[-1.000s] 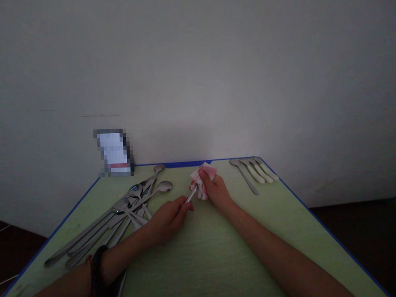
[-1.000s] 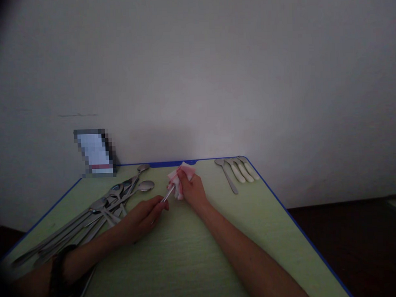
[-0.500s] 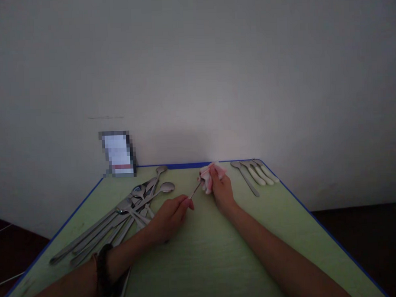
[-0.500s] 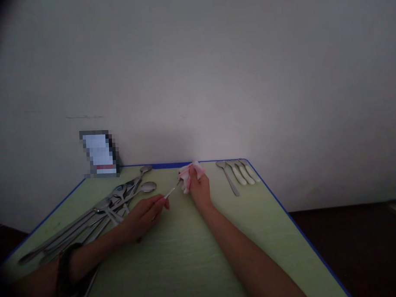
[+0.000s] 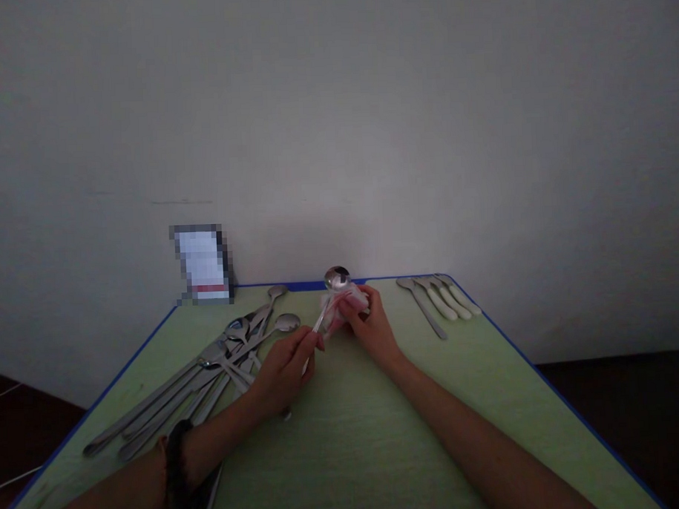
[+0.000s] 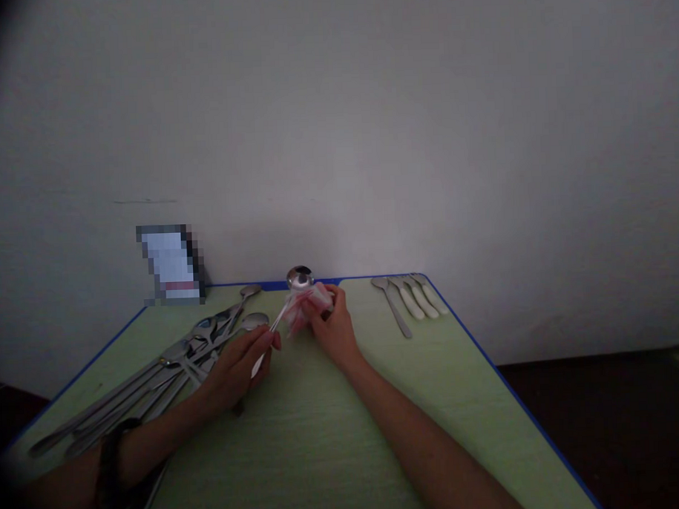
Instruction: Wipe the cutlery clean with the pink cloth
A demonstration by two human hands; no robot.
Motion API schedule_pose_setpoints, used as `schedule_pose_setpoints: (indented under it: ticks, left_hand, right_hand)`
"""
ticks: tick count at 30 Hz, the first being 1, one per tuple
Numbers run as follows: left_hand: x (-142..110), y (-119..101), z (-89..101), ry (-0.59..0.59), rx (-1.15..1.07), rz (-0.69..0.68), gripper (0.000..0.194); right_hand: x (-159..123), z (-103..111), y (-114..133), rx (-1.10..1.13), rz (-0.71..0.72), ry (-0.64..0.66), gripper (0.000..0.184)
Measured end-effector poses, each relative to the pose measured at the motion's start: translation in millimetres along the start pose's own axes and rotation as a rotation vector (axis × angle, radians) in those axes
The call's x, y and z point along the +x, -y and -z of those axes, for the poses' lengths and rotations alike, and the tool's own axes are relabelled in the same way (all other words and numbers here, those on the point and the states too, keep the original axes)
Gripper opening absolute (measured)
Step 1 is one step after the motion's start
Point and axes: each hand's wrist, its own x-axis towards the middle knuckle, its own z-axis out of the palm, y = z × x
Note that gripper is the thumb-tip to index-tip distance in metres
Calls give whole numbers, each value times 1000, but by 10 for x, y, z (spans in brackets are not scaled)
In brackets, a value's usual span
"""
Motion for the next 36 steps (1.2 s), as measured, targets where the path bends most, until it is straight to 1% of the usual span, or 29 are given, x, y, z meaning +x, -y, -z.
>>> schedule_pose_setpoints:
  ticks: [2, 4, 6, 9, 11, 14, 15, 17, 19, 24, 28, 31, 34, 36]
  left_hand:
    - [-4, -14, -1, -31, -15, -10, 33]
    - [-9, -36, 0, -56, -21, -7, 32]
    - [-12, -61, 2, -58, -5, -9, 31]
    - [-12, -76, 4, -49, 14, -12, 31]
    - [-9, -64, 5, -45, 6, -14, 33]
    - [-1, -32, 5, -29, 3, -24, 35]
    - [0, -23, 4, -24, 1, -26, 35]
    - [1, -8, 2, -9, -4, -21, 36]
    - [0, 2, -2, 13, 3, -11, 37]
    - [10, 6, -12, 76, 78, -3, 39]
    - [20, -21, -8, 96, 128, -1, 40]
    - [13, -37, 1, 135, 166, -16, 45]
    - [4, -33, 14, 175, 179, -36, 46]
    - [3, -23, 22, 173, 210, -56, 42]
  right_hand:
    - [-14, -15, -19, -43, 27, 52, 41]
    - [-27, -30, -4, -117, 78, 67, 38]
    - [-42, -31, 41, -189, 153, 36, 39]
    - [-72, -7, 136, -258, 262, -61, 42]
    - [-99, 7, 194, -276, 296, -72, 35]
    - [-144, -3, 245, -312, 343, 37, 16]
    - [-155, -12, 253, -329, 362, 79, 13]
    - [-170, -31, 263, -347, 378, 132, 16]
    - [-173, -42, 270, -309, 347, 172, 21]
    - [-149, -41, 257, -167, 188, 224, 29]
    - [-131, -51, 204, -19, -8, 244, 30]
    - [-97, -44, 203, 104, -106, 161, 29]
    - [4, 20, 279, 129, -99, 22, 30]
    - [116, 122, 373, 101, -64, -67, 29]
